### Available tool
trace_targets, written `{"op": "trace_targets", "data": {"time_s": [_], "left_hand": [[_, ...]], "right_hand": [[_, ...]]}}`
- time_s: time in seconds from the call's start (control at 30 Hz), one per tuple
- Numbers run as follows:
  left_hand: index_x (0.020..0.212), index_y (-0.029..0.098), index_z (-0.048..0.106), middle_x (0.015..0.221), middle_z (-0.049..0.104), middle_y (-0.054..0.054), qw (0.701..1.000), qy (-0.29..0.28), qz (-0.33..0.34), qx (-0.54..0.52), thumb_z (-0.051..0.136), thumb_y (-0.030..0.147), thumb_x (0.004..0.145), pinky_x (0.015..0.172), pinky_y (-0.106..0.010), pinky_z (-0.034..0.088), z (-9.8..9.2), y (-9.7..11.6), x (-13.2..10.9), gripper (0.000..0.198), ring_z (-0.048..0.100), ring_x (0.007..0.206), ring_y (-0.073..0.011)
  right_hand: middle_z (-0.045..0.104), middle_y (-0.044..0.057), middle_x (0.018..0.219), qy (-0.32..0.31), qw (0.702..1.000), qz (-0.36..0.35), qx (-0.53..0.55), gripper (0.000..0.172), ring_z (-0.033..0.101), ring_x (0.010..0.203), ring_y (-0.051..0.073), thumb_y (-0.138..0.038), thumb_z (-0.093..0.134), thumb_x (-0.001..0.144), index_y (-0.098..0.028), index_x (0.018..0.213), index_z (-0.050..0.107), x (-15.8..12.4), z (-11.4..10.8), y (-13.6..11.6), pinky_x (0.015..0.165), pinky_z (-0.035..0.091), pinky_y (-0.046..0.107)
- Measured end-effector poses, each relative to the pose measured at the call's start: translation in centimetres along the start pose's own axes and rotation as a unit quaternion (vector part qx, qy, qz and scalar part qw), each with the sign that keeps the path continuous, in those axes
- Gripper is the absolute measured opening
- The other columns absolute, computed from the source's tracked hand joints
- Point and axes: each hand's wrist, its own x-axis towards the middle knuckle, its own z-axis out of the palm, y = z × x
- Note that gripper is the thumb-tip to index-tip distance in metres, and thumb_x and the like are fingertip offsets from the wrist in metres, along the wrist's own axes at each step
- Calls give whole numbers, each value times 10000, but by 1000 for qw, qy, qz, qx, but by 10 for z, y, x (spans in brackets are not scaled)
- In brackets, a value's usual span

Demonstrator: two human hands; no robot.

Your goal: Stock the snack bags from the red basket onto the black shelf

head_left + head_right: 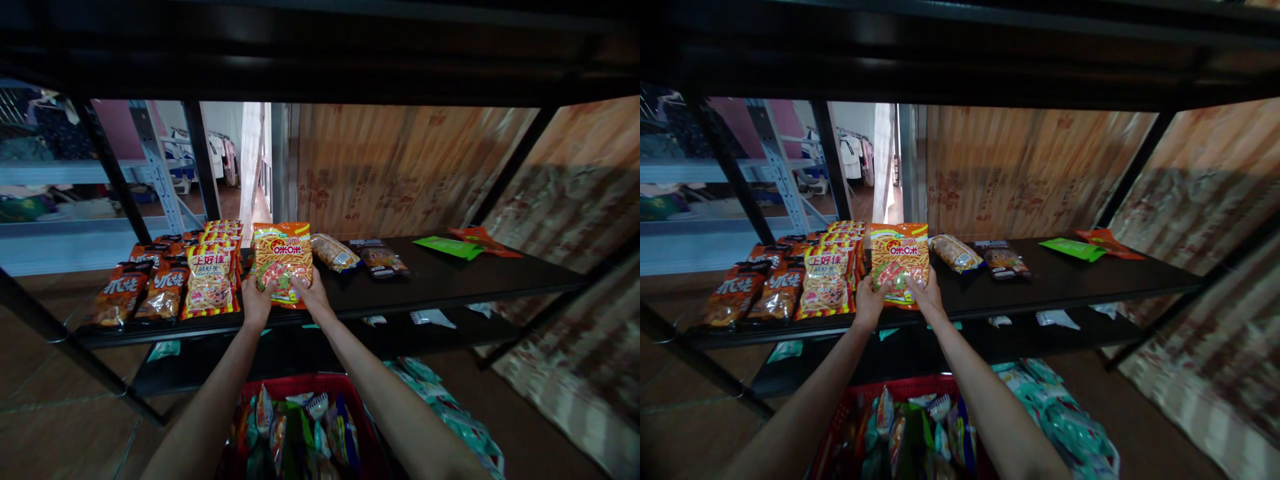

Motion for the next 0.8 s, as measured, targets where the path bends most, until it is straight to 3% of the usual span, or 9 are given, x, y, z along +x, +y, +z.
{"op": "trace_targets", "data": {"time_s": [0.23,0.47,0.6,0.8], "left_hand": [[1124,181,550,1049,634,-78,996,3,60,-73,589,319,792,916,-363,456,1,10,-8,362,592,1007,-205],[1151,174,568,1125,643,-102,992,-71,98,-27,455,391,870,946,-380,451,-11,24,-7,373,597,1049,-221],[1082,176,611,1219,599,-113,995,-38,85,24,359,333,898,1070,-388,348,-7,21,-2,349,496,1213,-222],[1127,131,580,1354,502,-155,997,-20,34,63,349,302,879,1120,-419,267,4,11,8,380,339,1351,-258]], "right_hand": [[642,50,1184,-21,1000,9,-7,913,627,1015,229,-306,818,542,-261,1342,380,-10,-9,-1,900,500,381],[710,32,1015,32,991,63,116,632,670,881,210,-269,817,530,-223,1098,545,-1,-8,-1,836,540,378],[723,23,986,65,983,73,156,536,681,844,198,-287,809,558,-213,1042,591,8,-18,-2,855,537,373],[732,33,970,74,989,76,103,520,685,833,206,-313,818,552,-209,1019,613,17,-36,-4,807,544,339]]}}
